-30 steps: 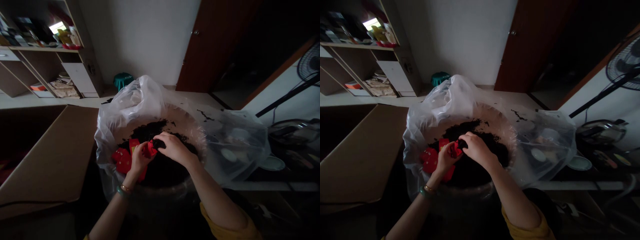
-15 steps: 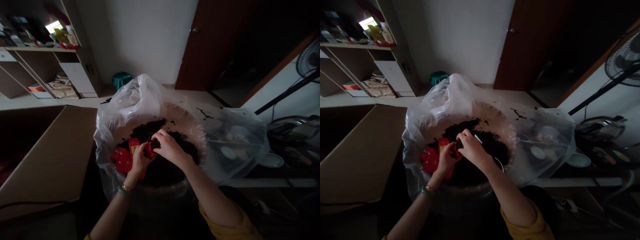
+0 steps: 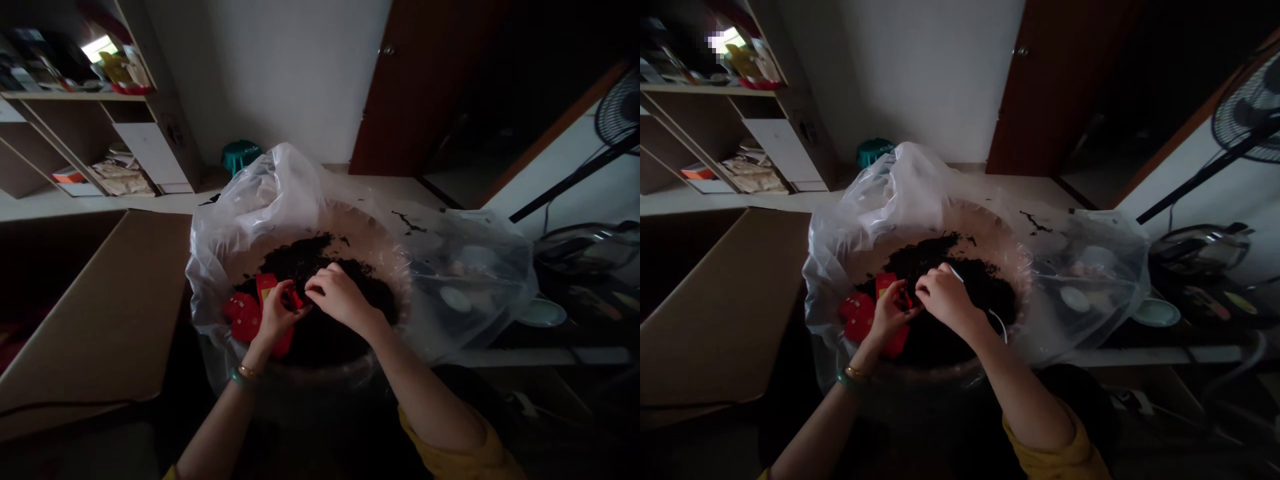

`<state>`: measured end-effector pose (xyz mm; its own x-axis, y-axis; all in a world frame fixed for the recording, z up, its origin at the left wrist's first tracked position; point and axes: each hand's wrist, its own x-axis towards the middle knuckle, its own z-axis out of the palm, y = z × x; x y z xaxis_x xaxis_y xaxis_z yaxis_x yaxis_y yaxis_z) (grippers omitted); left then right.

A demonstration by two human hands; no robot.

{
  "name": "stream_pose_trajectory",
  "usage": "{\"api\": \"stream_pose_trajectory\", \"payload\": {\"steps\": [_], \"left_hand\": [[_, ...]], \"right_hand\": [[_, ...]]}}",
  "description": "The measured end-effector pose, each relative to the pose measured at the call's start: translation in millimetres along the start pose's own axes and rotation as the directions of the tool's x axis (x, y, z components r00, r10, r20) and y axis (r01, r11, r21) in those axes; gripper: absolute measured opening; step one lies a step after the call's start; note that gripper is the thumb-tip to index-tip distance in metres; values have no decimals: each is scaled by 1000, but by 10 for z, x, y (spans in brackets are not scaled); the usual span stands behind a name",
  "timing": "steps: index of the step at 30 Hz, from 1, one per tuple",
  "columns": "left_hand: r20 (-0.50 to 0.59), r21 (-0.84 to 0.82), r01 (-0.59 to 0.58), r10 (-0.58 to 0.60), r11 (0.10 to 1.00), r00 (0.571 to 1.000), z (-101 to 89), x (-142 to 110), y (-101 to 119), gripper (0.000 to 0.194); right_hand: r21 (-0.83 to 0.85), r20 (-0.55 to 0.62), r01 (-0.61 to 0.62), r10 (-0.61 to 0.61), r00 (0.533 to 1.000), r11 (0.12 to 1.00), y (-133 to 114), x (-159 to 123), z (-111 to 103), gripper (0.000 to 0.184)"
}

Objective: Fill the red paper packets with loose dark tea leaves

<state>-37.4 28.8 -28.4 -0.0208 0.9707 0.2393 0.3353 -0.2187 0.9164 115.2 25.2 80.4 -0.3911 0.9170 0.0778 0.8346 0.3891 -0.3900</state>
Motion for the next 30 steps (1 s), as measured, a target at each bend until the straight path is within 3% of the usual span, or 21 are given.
{"api": "stream_pose_trajectory", "payload": {"steps": [4,7,8,10,11,12,13,16,19,25,30], "left_hand": [[-2,43,-1,1,999,1000,-58,19,22,53],[-19,63,29,-28,998,999,-85,16,24,53],[-26,68,38,-36,997,999,-88,13,23,54],[-33,82,45,-42,996,999,-87,6,23,55],[-31,88,43,-40,995,999,-83,4,24,54],[-27,91,40,-37,995,999,-79,2,26,54],[-24,90,36,-34,995,999,-74,1,28,54],[-26,89,30,-28,996,999,-65,2,35,55],[-32,104,23,-20,994,999,-70,4,40,54],[-28,143,8,-4,990,1000,-80,6,56,53],[-45,183,-20,29,983,999,-42,12,63,53]], "right_hand": [[-2,46,59,-59,997,998,62,-12,-17,26],[16,119,-42,40,992,999,129,-133,3,13],[-35,188,-98,103,977,995,141,-196,41,21],[-220,315,-188,252,915,957,133,-333,181,60],[-290,316,-204,295,902,935,114,-396,273,77],[-331,303,-208,312,900,921,91,-450,372,88],[-340,273,-202,302,913,918,67,-489,467,86],[-304,191,-181,246,950,935,43,-513,670,65],[-207,143,-157,188,972,966,130,-423,718,48],[150,-86,-144,158,984,978,374,-216,459,38],[393,-279,13,106,955,920,272,-85,122,35]]}}
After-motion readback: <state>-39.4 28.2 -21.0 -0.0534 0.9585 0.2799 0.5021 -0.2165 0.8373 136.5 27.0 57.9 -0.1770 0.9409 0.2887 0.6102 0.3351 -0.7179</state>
